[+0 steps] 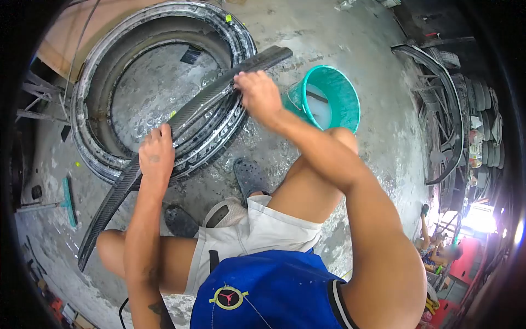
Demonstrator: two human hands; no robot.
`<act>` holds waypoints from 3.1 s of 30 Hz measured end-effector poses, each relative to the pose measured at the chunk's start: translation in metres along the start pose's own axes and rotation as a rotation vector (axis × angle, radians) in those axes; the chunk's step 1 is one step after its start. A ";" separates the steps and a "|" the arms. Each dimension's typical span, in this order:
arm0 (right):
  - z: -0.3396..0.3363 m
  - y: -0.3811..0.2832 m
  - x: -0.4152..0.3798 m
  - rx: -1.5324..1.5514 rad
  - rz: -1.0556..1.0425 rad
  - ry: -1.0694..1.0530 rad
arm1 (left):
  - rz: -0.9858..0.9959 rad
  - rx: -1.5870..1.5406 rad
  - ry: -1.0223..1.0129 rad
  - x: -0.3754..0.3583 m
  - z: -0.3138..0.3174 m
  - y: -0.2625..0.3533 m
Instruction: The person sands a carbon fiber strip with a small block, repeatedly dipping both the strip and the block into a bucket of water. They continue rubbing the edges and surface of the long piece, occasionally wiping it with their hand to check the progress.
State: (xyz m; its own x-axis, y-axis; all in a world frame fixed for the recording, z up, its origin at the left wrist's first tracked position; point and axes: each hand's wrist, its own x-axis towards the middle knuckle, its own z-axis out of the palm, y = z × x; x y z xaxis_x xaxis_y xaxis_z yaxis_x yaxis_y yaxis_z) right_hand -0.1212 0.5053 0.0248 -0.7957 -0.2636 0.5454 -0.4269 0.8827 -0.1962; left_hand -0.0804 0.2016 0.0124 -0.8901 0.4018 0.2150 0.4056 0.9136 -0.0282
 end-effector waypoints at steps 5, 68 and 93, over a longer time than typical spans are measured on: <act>-0.017 0.092 0.031 -0.333 0.477 -0.107 | 0.010 0.061 0.032 -0.003 0.004 0.001; 0.020 0.008 0.042 -0.080 0.044 0.301 | -0.065 -0.317 -0.233 0.041 -0.034 -0.037; -0.132 0.231 -0.049 -0.160 0.515 -0.185 | -0.085 -0.148 -0.247 0.031 -0.022 -0.023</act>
State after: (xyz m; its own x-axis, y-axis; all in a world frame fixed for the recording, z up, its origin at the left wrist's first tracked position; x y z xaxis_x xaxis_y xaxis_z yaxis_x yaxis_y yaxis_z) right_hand -0.1245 0.7736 0.0606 -0.9521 0.1656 0.2570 0.0952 0.9594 -0.2655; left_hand -0.1128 0.1922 0.0416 -0.9386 0.3434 -0.0343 0.3368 0.9331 0.1260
